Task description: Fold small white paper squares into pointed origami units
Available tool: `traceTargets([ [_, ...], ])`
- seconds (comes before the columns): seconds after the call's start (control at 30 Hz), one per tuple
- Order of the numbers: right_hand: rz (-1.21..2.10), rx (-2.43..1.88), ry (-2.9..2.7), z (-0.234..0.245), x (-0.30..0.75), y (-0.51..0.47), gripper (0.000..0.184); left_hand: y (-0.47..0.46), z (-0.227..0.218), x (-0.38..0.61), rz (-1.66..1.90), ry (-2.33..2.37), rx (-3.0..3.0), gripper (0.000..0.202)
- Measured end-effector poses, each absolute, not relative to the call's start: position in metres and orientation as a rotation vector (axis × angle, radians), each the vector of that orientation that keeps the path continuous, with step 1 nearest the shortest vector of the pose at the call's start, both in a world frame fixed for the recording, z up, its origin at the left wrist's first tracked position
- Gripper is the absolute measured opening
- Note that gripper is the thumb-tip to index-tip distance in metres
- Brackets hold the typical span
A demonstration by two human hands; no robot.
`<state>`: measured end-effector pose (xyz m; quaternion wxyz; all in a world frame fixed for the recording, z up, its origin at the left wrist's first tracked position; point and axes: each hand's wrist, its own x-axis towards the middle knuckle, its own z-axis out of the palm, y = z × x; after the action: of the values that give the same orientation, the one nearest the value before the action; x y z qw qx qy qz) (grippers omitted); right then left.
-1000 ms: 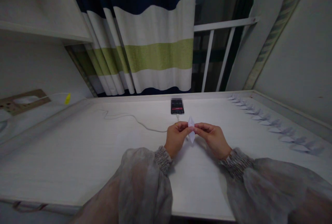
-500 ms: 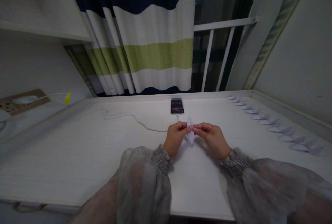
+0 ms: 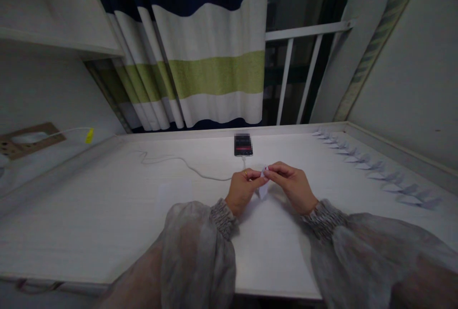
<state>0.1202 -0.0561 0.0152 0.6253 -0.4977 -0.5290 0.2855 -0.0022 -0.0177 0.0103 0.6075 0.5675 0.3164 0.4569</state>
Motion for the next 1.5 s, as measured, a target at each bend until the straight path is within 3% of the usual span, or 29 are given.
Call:
traceTargets([
  [0.4, 0.606, -1.113, -1.280, 0.0147, 0.1199, -0.0577, 0.010, -0.0161, 0.0085, -0.0021, 1.012, 0.717, 1.283, 0.017],
  [1.0, 0.608, -1.151, -1.213, 0.0124, 0.1225, -0.0556, 0.014, -0.0196, 0.0126, -0.0014, 0.929, 0.697, 1.250, 0.025],
  [1.5, 0.819, -1.140, -1.227, 0.0168, 0.1214, -0.0564, 0.020, -0.0197, 0.0113, -0.0016, 0.893, 0.667, 1.147, 0.020],
])
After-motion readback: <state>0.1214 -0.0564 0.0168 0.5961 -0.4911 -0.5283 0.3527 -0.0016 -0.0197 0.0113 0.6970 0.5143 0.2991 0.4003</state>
